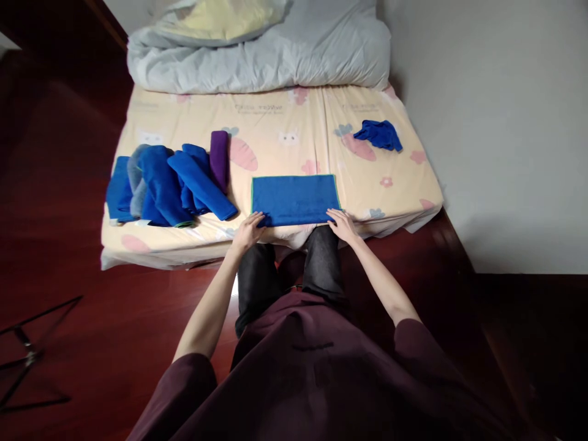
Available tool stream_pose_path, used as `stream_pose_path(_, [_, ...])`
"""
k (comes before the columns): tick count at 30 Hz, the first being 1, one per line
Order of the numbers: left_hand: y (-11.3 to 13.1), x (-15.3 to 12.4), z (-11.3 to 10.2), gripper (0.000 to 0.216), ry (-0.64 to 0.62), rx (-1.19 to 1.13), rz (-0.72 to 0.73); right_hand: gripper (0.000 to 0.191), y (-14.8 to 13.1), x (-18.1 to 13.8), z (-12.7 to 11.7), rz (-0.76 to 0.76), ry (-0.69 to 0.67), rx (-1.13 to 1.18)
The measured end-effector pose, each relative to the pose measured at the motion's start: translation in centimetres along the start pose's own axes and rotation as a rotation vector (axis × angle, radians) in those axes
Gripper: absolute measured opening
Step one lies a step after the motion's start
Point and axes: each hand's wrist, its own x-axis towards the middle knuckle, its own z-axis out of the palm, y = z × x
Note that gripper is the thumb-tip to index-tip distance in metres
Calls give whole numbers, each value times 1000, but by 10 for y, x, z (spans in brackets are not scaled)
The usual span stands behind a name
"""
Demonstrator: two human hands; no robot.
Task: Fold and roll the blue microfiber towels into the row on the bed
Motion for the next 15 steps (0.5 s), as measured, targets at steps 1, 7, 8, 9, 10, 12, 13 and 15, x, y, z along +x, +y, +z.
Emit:
stream_pose_path(1, [-2, 4, 3, 51, -38, 4, -13, 45, -3, 1, 3, 11, -53, -27])
stream_pose_path(7, [-16, 9, 13, 64, -73, -26, -65, 54, -2, 4, 4, 45, -132, -60])
stream_pose_path(8, [-17, 9, 12, 64, -64, -32, -67, 55, 0, 5, 2, 46, -130, -50])
stream_pose_path(9, [-18, 10, 12, 65, -56, -40, -72, 57, 2, 6, 0, 50, -129, -39])
stream_pose_path(10, [-19, 10, 11, 65, -50, -51, -80, 58, 4, 8, -1, 54, -128, -29])
stream_pose_path(12, [-22, 11, 10, 65, -30, -88, -99, 58, 10, 12, -3, 63, -119, -11])
stream_pose_path(13, [-23, 11, 9, 66, -17, -115, -107, 57, 13, 14, -4, 72, -107, 1])
stream_pose_path(15, [-25, 11, 9, 66, 25, -178, -120, 55, 21, 17, -3, 111, -69, 36])
